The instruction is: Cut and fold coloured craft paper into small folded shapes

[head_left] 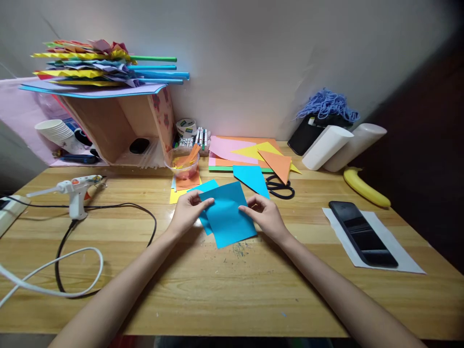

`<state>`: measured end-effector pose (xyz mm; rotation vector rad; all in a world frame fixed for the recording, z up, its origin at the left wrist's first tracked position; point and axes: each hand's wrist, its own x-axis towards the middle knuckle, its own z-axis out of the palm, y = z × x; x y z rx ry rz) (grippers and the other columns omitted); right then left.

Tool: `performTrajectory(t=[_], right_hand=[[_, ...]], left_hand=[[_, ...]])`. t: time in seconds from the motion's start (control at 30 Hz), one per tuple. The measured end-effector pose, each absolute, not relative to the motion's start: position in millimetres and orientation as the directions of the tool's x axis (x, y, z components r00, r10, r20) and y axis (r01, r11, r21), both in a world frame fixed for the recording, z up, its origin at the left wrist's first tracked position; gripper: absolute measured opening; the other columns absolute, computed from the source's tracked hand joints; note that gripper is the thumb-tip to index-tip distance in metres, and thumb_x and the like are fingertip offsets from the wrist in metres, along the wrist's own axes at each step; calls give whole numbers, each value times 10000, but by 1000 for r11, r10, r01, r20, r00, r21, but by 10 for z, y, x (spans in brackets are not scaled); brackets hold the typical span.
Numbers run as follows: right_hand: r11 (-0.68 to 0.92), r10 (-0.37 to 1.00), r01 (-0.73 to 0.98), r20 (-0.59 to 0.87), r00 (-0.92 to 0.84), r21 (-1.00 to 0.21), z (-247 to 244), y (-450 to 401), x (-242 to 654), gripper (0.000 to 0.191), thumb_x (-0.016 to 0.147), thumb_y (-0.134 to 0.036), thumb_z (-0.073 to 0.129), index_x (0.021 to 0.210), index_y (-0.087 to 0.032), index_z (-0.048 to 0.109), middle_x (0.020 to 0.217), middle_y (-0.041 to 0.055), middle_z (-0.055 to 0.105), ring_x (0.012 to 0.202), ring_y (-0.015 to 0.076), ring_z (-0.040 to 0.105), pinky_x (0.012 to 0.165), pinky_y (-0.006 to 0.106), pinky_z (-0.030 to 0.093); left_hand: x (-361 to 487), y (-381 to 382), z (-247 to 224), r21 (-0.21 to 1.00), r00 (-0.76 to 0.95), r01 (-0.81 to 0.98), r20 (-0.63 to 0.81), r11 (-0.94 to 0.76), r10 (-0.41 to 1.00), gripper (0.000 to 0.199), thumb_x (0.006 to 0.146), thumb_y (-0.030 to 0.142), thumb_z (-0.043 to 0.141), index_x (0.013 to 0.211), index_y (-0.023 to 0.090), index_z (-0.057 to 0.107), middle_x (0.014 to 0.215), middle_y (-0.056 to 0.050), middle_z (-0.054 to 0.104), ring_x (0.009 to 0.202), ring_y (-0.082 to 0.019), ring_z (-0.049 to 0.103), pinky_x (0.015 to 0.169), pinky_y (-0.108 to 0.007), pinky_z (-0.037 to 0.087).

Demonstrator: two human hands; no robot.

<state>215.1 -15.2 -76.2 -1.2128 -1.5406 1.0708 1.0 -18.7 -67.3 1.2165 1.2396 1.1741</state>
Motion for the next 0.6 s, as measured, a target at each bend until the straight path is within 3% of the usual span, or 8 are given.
performTrajectory(t=[0.1,0.3,0.6], right_hand=[[-1,996,142,-14,-91,-990,-784,-126,2154,347,603,-435,705,568,-162,494,552,-26,503,501,95,460,484,222,385],[-206,974,25,-207,-94,-978,-802,-105,2186,376,582,-478,699,588,-157,503,457,-56,449,382,60,355,371,194,246],[-180,964,31,-182,-192,-983,-860,-90,2200,341,652,-475,646,662,-140,585,568,-10,569,471,97,475,447,215,379]], left_hand=[[25,-194,-644,997,1,-13,-77,77,997,290,604,346,721,725,130,570,696,-13,605,636,-116,562,560,-214,439],[19,-162,-654,981,63,-26,-191,193,980,310,607,382,715,714,135,562,645,20,562,577,-77,523,585,-206,436],[-25,-138,-734,985,120,31,-171,168,978,359,698,461,600,578,145,478,531,54,430,478,-54,414,492,-183,356]])
